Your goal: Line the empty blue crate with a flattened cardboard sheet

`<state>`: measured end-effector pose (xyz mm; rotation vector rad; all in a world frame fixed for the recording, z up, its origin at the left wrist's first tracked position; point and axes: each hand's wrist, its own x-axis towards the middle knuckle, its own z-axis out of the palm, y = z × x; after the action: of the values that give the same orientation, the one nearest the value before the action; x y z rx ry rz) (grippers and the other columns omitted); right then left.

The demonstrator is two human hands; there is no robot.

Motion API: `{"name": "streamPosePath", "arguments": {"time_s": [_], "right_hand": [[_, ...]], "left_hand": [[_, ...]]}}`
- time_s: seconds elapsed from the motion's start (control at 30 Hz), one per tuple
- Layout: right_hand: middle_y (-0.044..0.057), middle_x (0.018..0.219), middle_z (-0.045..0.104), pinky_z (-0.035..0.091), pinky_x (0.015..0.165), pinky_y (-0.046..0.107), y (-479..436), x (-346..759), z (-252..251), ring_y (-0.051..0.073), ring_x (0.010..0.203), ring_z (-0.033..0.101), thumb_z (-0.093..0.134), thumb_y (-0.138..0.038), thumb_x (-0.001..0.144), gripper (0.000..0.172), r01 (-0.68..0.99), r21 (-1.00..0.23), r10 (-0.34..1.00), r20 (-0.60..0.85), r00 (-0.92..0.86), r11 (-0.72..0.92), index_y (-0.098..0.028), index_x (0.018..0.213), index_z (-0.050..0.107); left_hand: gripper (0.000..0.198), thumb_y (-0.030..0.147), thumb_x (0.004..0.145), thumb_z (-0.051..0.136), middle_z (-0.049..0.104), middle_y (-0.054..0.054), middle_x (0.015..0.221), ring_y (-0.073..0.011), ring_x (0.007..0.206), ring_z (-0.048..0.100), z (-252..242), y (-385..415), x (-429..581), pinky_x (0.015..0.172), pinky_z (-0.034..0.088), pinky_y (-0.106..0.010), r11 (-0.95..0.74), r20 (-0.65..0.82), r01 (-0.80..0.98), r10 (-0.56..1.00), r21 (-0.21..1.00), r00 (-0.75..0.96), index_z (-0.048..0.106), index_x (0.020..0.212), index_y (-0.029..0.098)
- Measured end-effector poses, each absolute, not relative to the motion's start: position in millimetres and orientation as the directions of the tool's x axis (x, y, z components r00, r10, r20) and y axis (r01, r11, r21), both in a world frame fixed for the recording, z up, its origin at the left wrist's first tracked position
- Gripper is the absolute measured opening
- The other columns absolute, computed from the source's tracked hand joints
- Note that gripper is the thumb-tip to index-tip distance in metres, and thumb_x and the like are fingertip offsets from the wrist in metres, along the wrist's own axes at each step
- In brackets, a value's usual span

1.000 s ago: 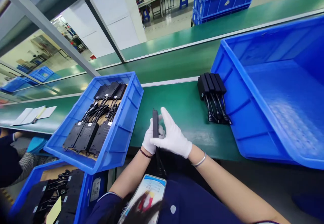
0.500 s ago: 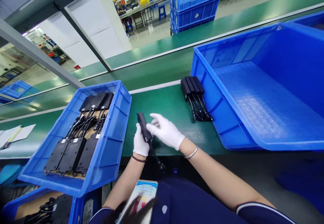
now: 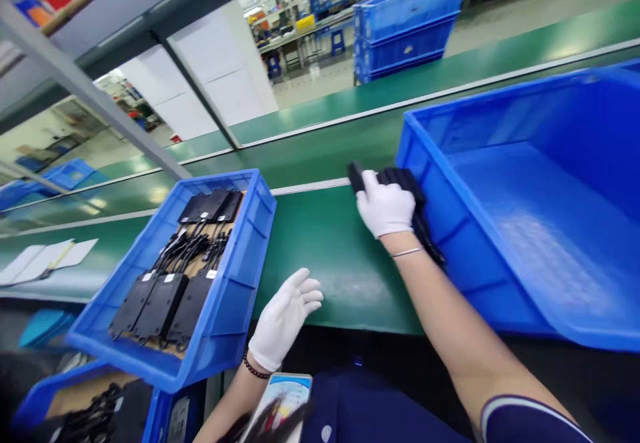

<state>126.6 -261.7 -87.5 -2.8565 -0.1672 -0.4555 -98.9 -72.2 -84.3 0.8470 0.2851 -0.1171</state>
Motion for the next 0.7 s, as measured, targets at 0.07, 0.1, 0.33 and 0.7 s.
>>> {"name": "streamPosePath", "arguments": {"time_s": [0.07, 0.1, 0.33, 0.7], "right_hand": [[0.016, 0.094, 0.060, 0.024, 0.070, 0.035, -270, 138, -101, 0.025, 0.084, 0.048, 0.032, -0.042, 0.097, 0.042, 0.142, -0.192, 0.056, 0.397, 0.916, -0.971, -0.015, 0.116, 0.058], [0.015, 0.091, 0.059, 0.023, 0.071, 0.036, -272, 142, -110, 0.026, 0.085, 0.046, 0.032, -0.043, 0.097, 0.041, 0.141, -0.180, 0.056, 0.413, 0.909, -0.974, -0.015, 0.110, 0.060], [0.024, 0.124, 0.045, 0.024, 0.092, 0.046, -265, 142, -151, 0.036, 0.121, 0.030, 0.049, -0.035, 0.089, 0.039, 0.150, -0.089, 0.075, 0.563, 0.823, -0.985, -0.011, 0.119, 0.057], [0.027, 0.119, 0.049, 0.026, 0.095, 0.053, -267, 143, -146, 0.039, 0.120, 0.034, 0.038, -0.040, 0.094, 0.046, 0.182, -0.058, 0.115, 0.581, 0.806, -0.982, -0.008, 0.119, 0.059]], "left_hand": [[0.040, 0.034, 0.091, 0.063, 0.068, -0.015, 0.112, -0.0224, 0.099, 0.066, -65, -65, -118, 0.088, 0.049, -0.033, 0.644, -0.226, 0.188, -0.025, 0.741, 0.974, 0.065, 0.126, 0.014], [0.040, 0.035, 0.091, 0.062, 0.067, -0.015, 0.114, -0.0231, 0.100, 0.066, -56, -61, -127, 0.089, 0.049, -0.034, 0.632, -0.183, 0.166, -0.040, 0.757, 0.982, 0.064, 0.127, 0.015], [0.044, 0.038, 0.095, 0.053, 0.067, -0.012, 0.119, -0.0259, 0.107, 0.063, 17, -13, -181, 0.099, 0.048, -0.042, 0.322, 0.027, -0.064, 0.118, 0.945, 0.993, 0.061, 0.133, 0.019], [0.047, 0.045, 0.086, 0.062, 0.064, -0.009, 0.129, -0.0252, 0.120, 0.059, 77, 125, -71, 0.110, 0.042, -0.038, -0.680, 0.189, 0.187, 0.439, 0.709, 0.878, 0.063, 0.126, 0.019]]}}
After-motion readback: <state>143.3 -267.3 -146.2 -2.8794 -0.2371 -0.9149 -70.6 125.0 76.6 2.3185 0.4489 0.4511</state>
